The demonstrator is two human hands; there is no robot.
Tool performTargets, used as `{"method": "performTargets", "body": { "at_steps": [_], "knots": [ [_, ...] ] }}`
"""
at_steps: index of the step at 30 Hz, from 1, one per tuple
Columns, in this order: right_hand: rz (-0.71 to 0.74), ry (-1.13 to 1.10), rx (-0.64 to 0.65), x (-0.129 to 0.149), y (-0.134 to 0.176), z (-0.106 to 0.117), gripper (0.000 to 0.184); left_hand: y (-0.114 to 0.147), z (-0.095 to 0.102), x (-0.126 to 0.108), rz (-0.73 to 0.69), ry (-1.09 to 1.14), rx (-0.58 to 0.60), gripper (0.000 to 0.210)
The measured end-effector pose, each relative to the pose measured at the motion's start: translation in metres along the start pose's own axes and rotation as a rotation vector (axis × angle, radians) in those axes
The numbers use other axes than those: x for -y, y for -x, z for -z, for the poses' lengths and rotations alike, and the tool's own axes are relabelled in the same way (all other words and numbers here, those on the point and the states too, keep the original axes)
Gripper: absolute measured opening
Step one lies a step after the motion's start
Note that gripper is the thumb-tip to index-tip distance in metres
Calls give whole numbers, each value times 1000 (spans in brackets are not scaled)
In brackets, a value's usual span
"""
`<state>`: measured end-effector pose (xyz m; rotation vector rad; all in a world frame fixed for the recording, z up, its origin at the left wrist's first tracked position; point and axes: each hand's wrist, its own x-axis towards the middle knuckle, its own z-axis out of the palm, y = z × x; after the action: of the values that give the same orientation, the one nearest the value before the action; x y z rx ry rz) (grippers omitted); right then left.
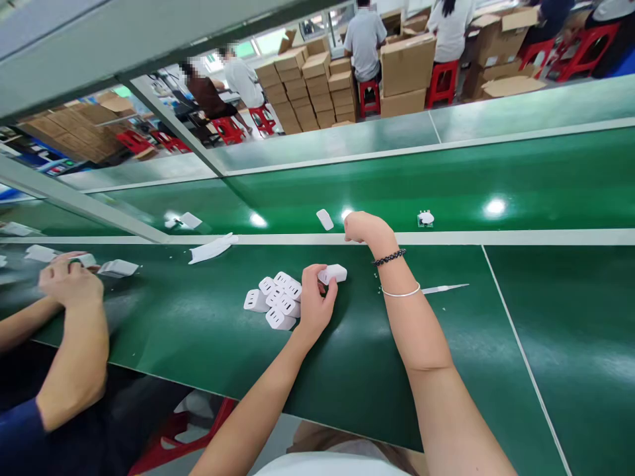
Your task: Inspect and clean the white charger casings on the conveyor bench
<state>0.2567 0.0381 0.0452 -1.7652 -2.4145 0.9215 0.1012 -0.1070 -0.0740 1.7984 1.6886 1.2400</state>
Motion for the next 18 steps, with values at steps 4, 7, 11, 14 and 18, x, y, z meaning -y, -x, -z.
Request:
{"method": "performTargets", "body": {
  "at_steps": [4, 7, 11, 14, 18],
  "knots": [
    [-15, -21, -26, -2, -5, -6, 2, -7, -3, 20, 108, 244, -110, 33],
    [27, -82, -137, -4, -2, -33, 9, -25, -6, 36, 225, 438, -180, 31],
    [109, -241, -290, -10, 15, -95, 22, -58, -5, 50, 326, 671, -203, 33],
    [155, -369, -383, -20, 25, -135, 23, -79, -5, 53, 350, 799, -194, 39],
    [189, -438, -497, -32, 21, -154, 20, -95, -7, 52, 350, 941, -133, 42]
  ]
}}
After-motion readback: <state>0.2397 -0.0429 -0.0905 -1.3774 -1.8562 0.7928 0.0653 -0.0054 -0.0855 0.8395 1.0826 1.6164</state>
